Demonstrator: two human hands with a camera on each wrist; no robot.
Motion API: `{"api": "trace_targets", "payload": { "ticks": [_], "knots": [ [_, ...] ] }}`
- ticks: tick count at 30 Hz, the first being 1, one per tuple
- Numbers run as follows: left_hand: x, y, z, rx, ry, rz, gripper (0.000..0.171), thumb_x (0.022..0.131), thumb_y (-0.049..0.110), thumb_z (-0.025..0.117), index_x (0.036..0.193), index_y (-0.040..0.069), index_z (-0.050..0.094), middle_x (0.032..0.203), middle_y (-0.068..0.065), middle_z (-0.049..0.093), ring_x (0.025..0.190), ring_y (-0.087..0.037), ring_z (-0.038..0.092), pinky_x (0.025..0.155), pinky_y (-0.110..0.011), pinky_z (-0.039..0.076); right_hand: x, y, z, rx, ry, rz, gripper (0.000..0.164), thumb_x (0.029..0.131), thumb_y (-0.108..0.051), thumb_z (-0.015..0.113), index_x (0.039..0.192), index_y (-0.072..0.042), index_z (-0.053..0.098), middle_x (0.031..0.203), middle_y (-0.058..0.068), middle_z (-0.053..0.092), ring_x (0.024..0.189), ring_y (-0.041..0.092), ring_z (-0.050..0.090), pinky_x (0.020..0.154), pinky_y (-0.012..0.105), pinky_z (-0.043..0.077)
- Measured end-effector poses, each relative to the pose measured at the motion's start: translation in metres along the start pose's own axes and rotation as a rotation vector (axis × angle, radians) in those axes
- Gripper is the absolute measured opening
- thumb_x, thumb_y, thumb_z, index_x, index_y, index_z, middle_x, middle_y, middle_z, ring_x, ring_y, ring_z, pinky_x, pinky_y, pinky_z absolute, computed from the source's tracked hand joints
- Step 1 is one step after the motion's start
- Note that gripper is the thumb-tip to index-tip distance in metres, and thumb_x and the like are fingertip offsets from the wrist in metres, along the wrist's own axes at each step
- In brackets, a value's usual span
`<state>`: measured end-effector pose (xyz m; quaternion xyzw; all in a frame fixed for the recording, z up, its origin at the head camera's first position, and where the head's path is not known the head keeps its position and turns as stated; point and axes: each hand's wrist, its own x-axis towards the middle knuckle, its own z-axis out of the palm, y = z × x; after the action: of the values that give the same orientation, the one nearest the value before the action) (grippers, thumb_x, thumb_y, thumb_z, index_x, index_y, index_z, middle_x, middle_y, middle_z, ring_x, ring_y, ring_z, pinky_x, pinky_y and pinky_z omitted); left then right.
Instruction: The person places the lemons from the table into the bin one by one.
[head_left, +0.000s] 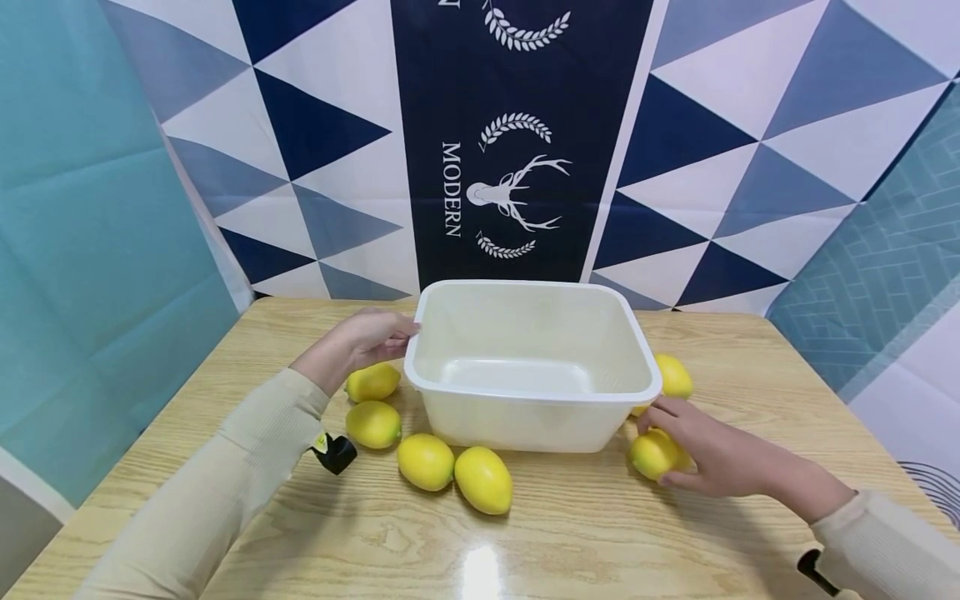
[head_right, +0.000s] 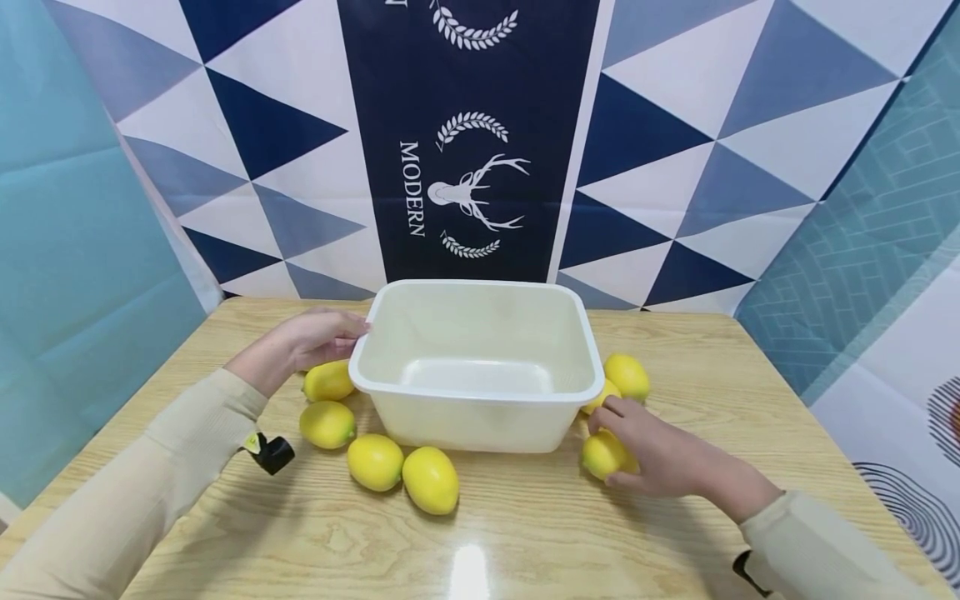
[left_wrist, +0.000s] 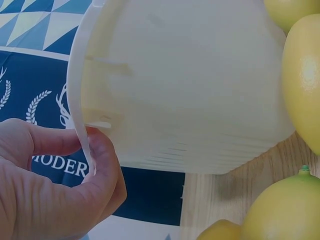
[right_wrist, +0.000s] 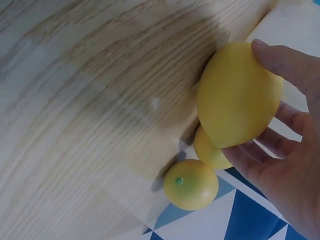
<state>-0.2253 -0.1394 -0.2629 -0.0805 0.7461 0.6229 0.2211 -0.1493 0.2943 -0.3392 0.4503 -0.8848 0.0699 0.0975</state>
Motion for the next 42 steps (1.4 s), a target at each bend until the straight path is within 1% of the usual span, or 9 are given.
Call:
{"api": "trace_targets", "payload": {
  "ticks": [2,8,14,22,27,33,35,38,42],
  "knots": [
    [0.0,0.0,0.0,-0.003,0.0,0.002,0.041,0.096,0.01,0.052,0.134,-0.004,0.047,0.105,-0.003,0.053,0.089,-0.011,0.054,0.091,-0.02,0.052,-0.001,0.0,0.001,-0.003,-0.005,-0.007,0.055,0.064,-0.024,0.086,0.109,-0.017,0.055,0.114,-0.007,0.053,0.101,0.007,0.047,0.08,0.032,0.051],
    [0.001,-0.001,0.001,0.001,0.003,0.002,0.041,0.096,0.01,0.052,0.134,-0.004,0.047,0.106,-0.003,0.053,0.089,-0.012,0.054,0.101,-0.026,0.049,-0.003,0.003,0.003,-0.008,-0.021,-0.036,0.056,0.065,-0.022,0.085,0.113,-0.014,0.056,0.116,-0.004,0.055,0.101,0.013,0.052,0.08,0.037,0.053],
    [0.0,0.0,0.002,0.005,0.014,-0.004,0.04,0.096,0.01,0.053,0.133,-0.004,0.048,0.107,-0.004,0.053,0.09,-0.012,0.054,0.105,-0.029,0.047,-0.004,0.005,0.004,-0.01,-0.072,-0.006,0.056,0.07,-0.025,0.082,0.118,-0.013,0.056,0.117,-0.004,0.055,0.101,0.015,0.054,0.082,0.038,0.054],
    [0.001,0.002,0.001,0.024,0.024,-0.011,0.041,0.095,0.01,0.054,0.133,-0.003,0.048,0.108,-0.004,0.052,0.089,-0.012,0.053,0.096,-0.023,0.051,-0.003,0.004,0.004,-0.026,-0.095,-0.004,0.055,0.071,-0.026,0.082,0.118,-0.015,0.056,0.116,-0.005,0.056,0.1,0.013,0.055,0.081,0.038,0.055],
    [0.001,0.002,0.001,0.029,0.021,-0.01,0.041,0.095,0.011,0.054,0.133,-0.003,0.048,0.107,-0.004,0.053,0.089,-0.012,0.053,0.097,-0.024,0.051,-0.002,0.003,0.004,-0.034,-0.071,-0.003,0.053,0.067,-0.026,0.083,0.114,-0.019,0.058,0.11,-0.009,0.054,0.094,0.005,0.05,0.075,0.031,0.053],
    [0.0,0.002,0.0,0.024,0.024,-0.016,0.041,0.095,0.012,0.055,0.133,-0.002,0.048,0.106,-0.004,0.053,0.088,-0.012,0.054,0.077,-0.015,0.054,-0.001,0.004,0.002,-0.035,0.014,-0.041,0.053,0.062,-0.02,0.08,0.111,-0.02,0.06,0.107,-0.011,0.05,0.09,0.001,0.042,0.069,0.023,0.045],
    [0.0,0.003,0.0,0.023,0.022,-0.014,0.041,0.095,0.012,0.055,0.133,-0.002,0.047,0.107,-0.004,0.053,0.088,-0.013,0.054,0.074,-0.014,0.054,-0.001,0.005,0.001,-0.04,0.036,-0.045,0.054,0.06,-0.019,0.08,0.111,-0.021,0.06,0.107,-0.011,0.05,0.09,0.0,0.041,0.068,0.022,0.044],
    [-0.001,0.003,0.0,0.024,0.019,-0.014,0.042,0.095,0.012,0.054,0.134,-0.002,0.047,0.108,-0.004,0.052,0.09,-0.013,0.053,0.08,-0.016,0.055,0.0,0.006,-0.003,-0.06,0.059,-0.044,0.058,0.059,-0.019,0.079,0.113,-0.024,0.06,0.11,-0.011,0.052,0.092,0.0,0.041,0.069,0.023,0.044],
    [-0.001,0.004,0.001,0.025,0.015,-0.015,0.042,0.096,0.012,0.054,0.134,-0.002,0.047,0.109,-0.005,0.052,0.091,-0.014,0.053,0.098,-0.025,0.051,0.002,0.009,-0.011,-0.093,0.078,-0.052,0.062,0.057,-0.018,0.078,0.116,-0.026,0.058,0.118,-0.008,0.055,0.096,0.003,0.041,0.072,0.027,0.046]
  ]
}}
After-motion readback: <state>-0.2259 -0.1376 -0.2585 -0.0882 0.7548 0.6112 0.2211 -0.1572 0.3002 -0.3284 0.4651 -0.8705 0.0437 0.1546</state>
